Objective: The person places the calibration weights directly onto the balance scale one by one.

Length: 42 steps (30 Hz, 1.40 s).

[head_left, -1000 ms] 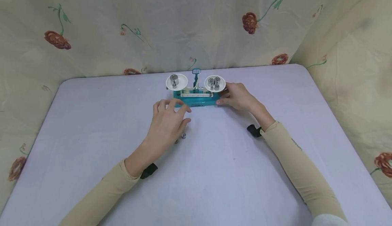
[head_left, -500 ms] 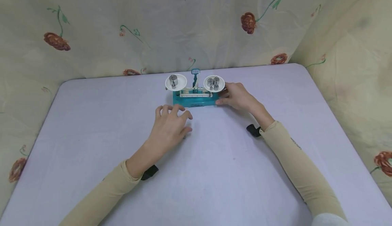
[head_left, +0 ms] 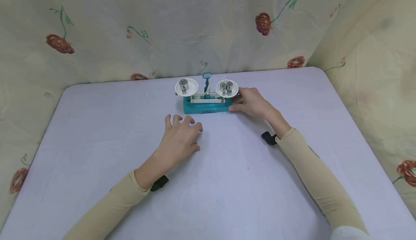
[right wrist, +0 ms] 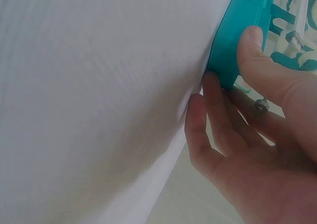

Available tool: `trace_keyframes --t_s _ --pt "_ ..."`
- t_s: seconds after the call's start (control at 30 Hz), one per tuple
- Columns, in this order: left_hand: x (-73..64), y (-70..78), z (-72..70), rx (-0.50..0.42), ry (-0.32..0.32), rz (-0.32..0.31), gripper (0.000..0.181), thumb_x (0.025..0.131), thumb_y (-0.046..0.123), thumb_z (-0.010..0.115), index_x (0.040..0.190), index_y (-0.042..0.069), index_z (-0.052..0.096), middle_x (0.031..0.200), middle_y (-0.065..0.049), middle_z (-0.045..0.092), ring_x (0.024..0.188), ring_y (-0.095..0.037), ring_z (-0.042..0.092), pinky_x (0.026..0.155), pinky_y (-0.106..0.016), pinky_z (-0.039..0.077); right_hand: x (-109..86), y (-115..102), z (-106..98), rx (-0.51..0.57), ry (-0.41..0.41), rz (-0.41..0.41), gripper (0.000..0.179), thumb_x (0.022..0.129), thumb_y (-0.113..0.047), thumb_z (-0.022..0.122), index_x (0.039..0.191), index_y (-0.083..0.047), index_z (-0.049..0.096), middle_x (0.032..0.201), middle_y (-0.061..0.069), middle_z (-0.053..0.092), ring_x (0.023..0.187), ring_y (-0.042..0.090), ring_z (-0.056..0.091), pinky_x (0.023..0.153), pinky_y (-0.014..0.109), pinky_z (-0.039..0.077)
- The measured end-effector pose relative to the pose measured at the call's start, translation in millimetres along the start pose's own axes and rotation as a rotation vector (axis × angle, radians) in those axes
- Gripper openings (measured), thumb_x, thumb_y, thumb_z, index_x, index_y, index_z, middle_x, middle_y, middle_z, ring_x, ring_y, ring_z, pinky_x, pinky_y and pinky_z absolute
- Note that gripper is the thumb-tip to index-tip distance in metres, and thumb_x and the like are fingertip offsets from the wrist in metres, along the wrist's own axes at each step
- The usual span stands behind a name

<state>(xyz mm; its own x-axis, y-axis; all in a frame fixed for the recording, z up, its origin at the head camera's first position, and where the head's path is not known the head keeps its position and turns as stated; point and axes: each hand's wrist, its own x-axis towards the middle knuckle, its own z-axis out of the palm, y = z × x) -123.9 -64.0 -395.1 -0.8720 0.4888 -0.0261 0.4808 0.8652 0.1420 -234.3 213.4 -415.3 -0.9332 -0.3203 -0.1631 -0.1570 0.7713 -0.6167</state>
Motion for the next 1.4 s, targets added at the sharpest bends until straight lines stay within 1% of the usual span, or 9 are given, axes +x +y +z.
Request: trace_keyframes --t_s 0.23,0.4,0.53,0.83,1.1,1.23,1.4 --pt "0.6 -0.7 0.9 0.014 -0.016 0.01 0.049 0.08 0.028 0.097 0.123 0.017 0.077 0.129 -0.017 0.075 0.125 -0.054 0.061 0.116 -0.077 0.034 0.4 -0.8 -1.0 0.003 0.0 -0.006 0.06 0.097 -0.019 0.083 0.148 0.0 0.057 0.14 0.023 0.071 0.134 0.04 0.067 0.118 0.055 0.05" --pt "1.3 -2.6 0.6 0.049 -0.009 0.016 0.043 0.084 0.024 0.095 0.123 0.016 0.077 0.118 -0.015 0.077 0.118 -0.052 0.064 0.115 -0.078 0.036 1.1 -1.2 -1.4 -0.001 0.001 -0.012 0.059 0.097 -0.02 0.083 0.147 -0.001 0.057 0.139 0.023 0.071 0.133 0.039 0.067 0.117 0.055 0.05" --pt "2.9 -4.4 0.6 0.073 -0.005 0.013 0.038 0.087 0.022 0.092 0.122 0.016 0.078 0.113 -0.014 0.079 0.115 -0.05 0.066 0.114 -0.078 0.038 1.1 -1.8 -1.9 -0.002 0.002 -0.016 0.059 0.097 -0.02 0.083 0.146 -0.001 0.058 0.138 0.023 0.072 0.133 0.039 0.067 0.117 0.055 0.05" --pt "5.2 -6.2 2.6 0.069 0.001 0.017 0.026 0.091 0.022 0.089 0.116 0.018 0.08 0.109 -0.013 0.081 0.106 -0.045 0.067 0.108 -0.07 0.044 1.0 -1.8 -1.3 -0.004 -0.001 -0.011 0.058 0.096 -0.02 0.083 0.146 -0.001 0.058 0.138 0.023 0.071 0.133 0.039 0.067 0.117 0.055 0.05" --pt "7.1 -9.1 5.1 0.069 0.019 0.021 0.022 0.091 0.016 0.088 0.112 0.02 0.081 0.103 -0.012 0.082 0.099 -0.042 0.067 0.106 -0.069 0.047 1.3 -1.0 -0.9 -0.004 0.0 -0.005 0.06 0.096 -0.019 0.083 0.146 -0.001 0.057 0.138 0.023 0.071 0.133 0.039 0.067 0.117 0.055 0.05" --pt "8.7 -10.2 6.8 0.075 0.04 0.032 0.017 0.093 0.014 0.086 0.108 0.02 0.082 0.098 -0.01 0.082 0.093 -0.039 0.067 0.104 -0.068 0.049 1.0 -0.8 -0.7 -0.004 0.0 -0.005 0.06 0.096 -0.019 0.083 0.147 -0.001 0.057 0.139 0.023 0.071 0.134 0.039 0.067 0.117 0.055 0.05" --pt "11.4 -11.8 8.3 0.085 0.064 0.043 0.011 0.095 0.013 0.084 0.102 0.02 0.082 0.092 -0.008 0.082 0.085 -0.034 0.068 0.098 -0.063 0.054 0.6 -0.2 -0.4 0.002 -0.004 0.0 0.061 0.096 -0.019 0.083 0.148 -0.001 0.056 0.139 0.023 0.071 0.134 0.039 0.067 0.117 0.054 0.05"
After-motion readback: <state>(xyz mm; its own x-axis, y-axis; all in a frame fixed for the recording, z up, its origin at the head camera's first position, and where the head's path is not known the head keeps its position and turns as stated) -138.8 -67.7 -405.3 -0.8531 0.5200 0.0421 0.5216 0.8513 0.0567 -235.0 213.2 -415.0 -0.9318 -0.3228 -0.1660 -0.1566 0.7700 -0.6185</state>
